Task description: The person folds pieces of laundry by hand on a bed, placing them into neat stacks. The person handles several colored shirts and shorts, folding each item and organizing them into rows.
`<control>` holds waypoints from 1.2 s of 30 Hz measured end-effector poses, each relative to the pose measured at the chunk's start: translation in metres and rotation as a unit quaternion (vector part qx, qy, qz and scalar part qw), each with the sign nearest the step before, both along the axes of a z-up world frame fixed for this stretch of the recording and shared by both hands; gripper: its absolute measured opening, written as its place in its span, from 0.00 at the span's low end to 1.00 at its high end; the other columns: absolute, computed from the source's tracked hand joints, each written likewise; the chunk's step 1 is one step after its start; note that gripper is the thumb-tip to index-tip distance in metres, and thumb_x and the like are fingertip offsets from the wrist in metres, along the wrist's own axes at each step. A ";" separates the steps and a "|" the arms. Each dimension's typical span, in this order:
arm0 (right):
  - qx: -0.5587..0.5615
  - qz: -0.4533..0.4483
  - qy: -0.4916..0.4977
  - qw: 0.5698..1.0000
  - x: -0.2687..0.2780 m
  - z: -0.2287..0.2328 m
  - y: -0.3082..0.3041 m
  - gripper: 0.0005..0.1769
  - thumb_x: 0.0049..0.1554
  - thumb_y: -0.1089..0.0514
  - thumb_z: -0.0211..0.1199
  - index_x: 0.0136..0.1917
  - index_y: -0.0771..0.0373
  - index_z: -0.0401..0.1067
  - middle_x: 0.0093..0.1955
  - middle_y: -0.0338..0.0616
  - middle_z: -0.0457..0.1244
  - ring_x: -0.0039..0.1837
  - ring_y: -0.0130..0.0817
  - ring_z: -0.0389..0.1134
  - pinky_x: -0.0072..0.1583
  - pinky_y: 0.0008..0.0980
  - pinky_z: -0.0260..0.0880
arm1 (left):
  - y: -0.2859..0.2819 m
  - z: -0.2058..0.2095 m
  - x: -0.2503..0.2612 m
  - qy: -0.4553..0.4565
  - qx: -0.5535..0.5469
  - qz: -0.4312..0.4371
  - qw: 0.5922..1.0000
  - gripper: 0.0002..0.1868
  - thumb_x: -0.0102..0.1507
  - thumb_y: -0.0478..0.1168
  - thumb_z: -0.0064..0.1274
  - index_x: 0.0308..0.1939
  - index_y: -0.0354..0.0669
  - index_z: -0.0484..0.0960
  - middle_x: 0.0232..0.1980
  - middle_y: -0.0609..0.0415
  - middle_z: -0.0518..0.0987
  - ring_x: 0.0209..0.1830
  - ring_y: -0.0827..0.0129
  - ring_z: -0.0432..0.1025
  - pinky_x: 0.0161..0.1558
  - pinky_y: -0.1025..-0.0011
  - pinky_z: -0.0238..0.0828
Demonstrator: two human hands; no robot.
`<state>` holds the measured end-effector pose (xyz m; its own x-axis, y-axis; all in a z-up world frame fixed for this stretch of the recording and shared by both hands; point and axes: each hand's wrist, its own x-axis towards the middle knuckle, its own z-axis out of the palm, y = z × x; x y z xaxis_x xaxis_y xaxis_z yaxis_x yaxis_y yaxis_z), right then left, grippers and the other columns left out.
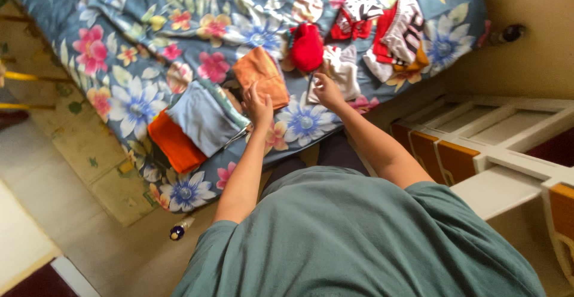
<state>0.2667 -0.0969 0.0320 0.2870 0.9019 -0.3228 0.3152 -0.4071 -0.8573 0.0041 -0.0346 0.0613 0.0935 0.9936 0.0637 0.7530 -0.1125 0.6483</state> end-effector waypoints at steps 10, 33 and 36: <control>-0.118 -0.058 -0.093 0.987 0.135 -0.013 -0.041 0.23 0.53 0.54 0.67 0.63 0.56 0.74 0.50 0.49 0.71 0.53 0.44 0.74 0.56 0.39 0.72 | -0.002 -0.013 0.145 -0.048 -0.029 -0.096 0.994 0.33 0.57 0.39 0.60 0.67 0.52 0.69 0.64 0.44 0.71 0.67 0.49 0.65 0.60 0.51 0.62; 0.059 0.052 -0.033 0.996 0.111 0.117 0.005 0.17 0.48 0.63 0.66 0.51 0.64 0.67 0.46 0.51 0.67 0.48 0.45 0.71 0.52 0.37 0.69 | 0.009 0.051 0.172 -0.135 -0.009 -0.211 0.968 0.36 0.54 0.27 0.48 0.68 0.51 0.73 0.66 0.45 0.74 0.69 0.48 0.69 0.70 0.58 0.65; 0.141 0.143 -0.005 0.980 0.107 0.179 0.018 0.19 0.49 0.65 0.67 0.54 0.62 0.69 0.48 0.50 0.68 0.51 0.39 0.71 0.55 0.35 0.70 | 0.024 0.088 0.165 -0.115 -0.021 -0.270 0.956 0.39 0.53 0.28 0.54 0.70 0.48 0.71 0.69 0.41 0.71 0.70 0.47 0.66 0.68 0.57 0.62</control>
<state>0.3734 -0.0793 0.2106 0.0105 0.9988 -0.0480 0.3911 -0.0483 -0.9191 0.1692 -0.0107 0.1496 0.5823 0.8062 0.1048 0.4296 -0.4146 0.8022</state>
